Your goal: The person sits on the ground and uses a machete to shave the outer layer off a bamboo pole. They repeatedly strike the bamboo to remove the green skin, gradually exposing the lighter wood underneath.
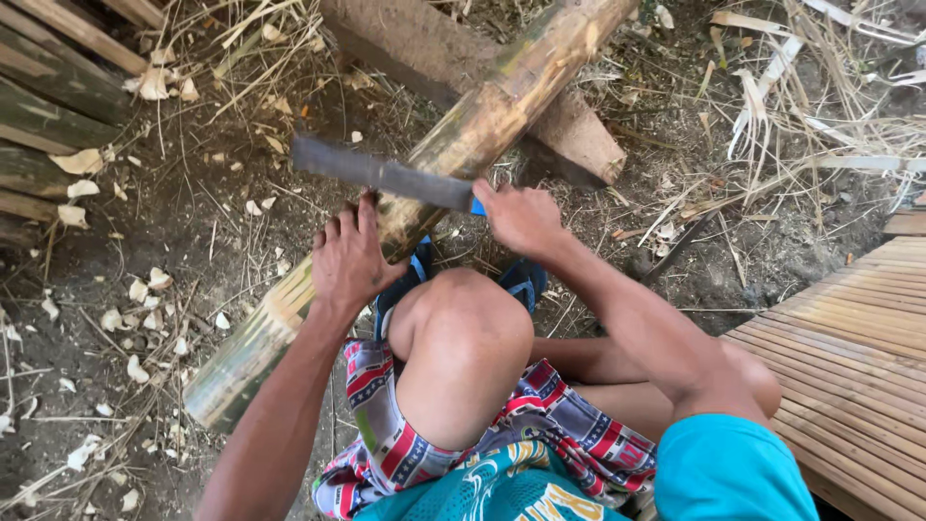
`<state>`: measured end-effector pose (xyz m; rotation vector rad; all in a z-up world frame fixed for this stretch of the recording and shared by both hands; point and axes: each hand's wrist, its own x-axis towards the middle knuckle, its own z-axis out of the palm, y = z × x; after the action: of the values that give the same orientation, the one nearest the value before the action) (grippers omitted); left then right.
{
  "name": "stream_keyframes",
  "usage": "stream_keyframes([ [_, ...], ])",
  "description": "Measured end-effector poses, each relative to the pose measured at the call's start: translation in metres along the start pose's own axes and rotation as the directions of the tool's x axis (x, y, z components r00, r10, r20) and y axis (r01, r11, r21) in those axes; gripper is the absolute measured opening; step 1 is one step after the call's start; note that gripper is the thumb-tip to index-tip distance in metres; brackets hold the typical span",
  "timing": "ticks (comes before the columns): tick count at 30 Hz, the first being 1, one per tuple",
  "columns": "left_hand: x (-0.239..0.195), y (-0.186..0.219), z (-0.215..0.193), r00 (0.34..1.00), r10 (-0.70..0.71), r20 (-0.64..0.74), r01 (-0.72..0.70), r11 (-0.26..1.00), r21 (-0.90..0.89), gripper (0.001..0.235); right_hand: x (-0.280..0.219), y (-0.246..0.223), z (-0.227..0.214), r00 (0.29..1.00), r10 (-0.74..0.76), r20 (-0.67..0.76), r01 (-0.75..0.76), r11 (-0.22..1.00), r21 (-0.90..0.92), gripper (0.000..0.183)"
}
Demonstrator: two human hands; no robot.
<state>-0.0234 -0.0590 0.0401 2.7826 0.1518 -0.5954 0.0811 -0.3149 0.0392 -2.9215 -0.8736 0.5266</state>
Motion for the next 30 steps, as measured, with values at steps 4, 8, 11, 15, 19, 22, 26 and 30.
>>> stream_keyframes([
  [4,0.001,0.003,0.002,1.000,0.005,-0.011,-0.006,1.000,-0.015,0.123,0.022,0.044,-0.020,0.900,0.419,0.120,-0.435,0.867,0.241,0.014],
  [8,0.003,0.002,-0.005,1.000,-0.004,0.027,0.005,1.000,-0.025,0.124,0.013,0.040,0.007,0.958,0.282,0.046,-0.286,0.950,0.127,0.024],
  [11,0.001,0.000,0.003,1.000,-0.009,-0.006,0.009,0.999,-0.049,0.121,0.019,0.064,0.034,0.957,0.290,0.014,-0.290,0.956,0.043,0.019],
  [15,-0.002,-0.004,0.009,0.998,0.012,-0.054,-0.013,1.000,-0.019,0.121,0.031,0.143,0.012,0.787,0.554,-0.271,-0.490,0.828,0.271,0.013],
  [19,0.006,-0.003,0.012,0.999,0.032,-0.043,-0.031,0.999,0.023,0.125,0.011,0.139,0.003,0.782,0.623,0.026,-0.599,0.739,0.309,0.018],
  [22,0.008,-0.007,0.013,0.999,0.033,-0.004,-0.033,0.999,0.029,0.127,0.009,0.105,0.037,0.892,0.447,0.069,-0.452,0.871,0.195,0.018],
  [26,0.009,-0.021,0.009,0.995,0.032,0.091,-0.031,0.999,-0.014,0.127,0.025,0.123,0.054,0.792,0.533,-0.298,-0.469,0.844,0.261,0.036],
  [30,0.051,-0.052,0.011,0.960,0.060,0.275,0.047,0.930,-0.365,0.127,0.020,0.122,0.052,0.816,0.551,-0.178,-0.491,0.821,0.292,0.035],
])
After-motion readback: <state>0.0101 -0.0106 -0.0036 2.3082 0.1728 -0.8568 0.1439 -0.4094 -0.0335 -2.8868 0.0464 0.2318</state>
